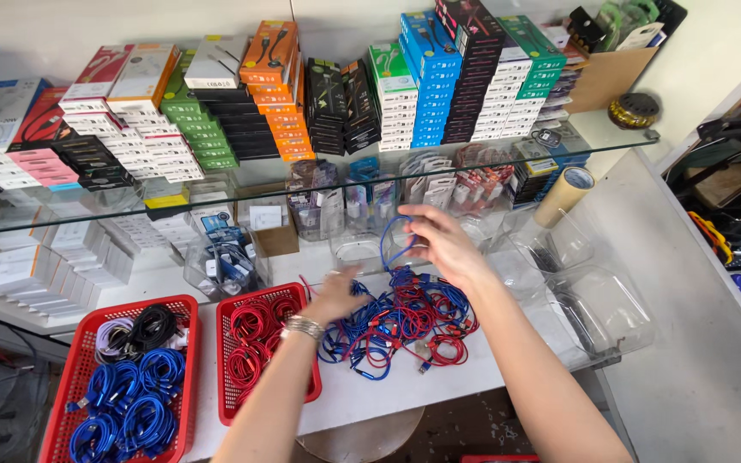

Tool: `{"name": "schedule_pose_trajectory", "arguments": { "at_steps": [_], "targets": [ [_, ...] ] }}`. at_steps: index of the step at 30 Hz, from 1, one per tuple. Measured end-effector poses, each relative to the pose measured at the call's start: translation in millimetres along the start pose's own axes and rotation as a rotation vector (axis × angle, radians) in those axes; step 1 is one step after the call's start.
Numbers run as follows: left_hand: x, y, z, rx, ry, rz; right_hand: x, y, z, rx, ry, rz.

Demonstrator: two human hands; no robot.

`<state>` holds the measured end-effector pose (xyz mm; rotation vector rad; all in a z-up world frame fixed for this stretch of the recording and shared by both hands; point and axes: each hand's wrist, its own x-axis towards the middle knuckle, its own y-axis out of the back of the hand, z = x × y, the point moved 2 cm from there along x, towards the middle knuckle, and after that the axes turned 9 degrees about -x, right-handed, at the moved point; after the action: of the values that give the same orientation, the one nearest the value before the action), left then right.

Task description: The person sorts tangled red, blue, and black cables on a counter, untangling and coiling each one by hand, then placing them into red baskets. The person handles the cables one at a time, repeatedly picking up, straightening, and coiling them before depositing them into the baskets.

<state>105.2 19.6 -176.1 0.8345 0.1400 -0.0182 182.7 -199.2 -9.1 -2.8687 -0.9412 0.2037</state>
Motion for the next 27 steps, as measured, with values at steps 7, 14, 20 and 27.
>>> {"name": "schedule_pose_trajectory", "arguments": {
  "at_steps": [7, 14, 20, 27],
  "targets": [
    [5, -33, 43, -0.640, -0.003, 0.017, 13, 21, -13, 0.112, 0.313, 0.005],
    [-22, 47, 103, -0.784, -0.190, 0.047, 8, 68, 109, -0.090, -0.097, 0.187],
    [-47, 87, 161, -0.491, -0.298, 0.210, -26, 12, 213, -0.991, -0.045, -0.173],
    [-67, 146, 174, -0.671, -0.336, 0.417, -6, -22, 168, -0.931, 0.134, -0.074]
  ]
}}
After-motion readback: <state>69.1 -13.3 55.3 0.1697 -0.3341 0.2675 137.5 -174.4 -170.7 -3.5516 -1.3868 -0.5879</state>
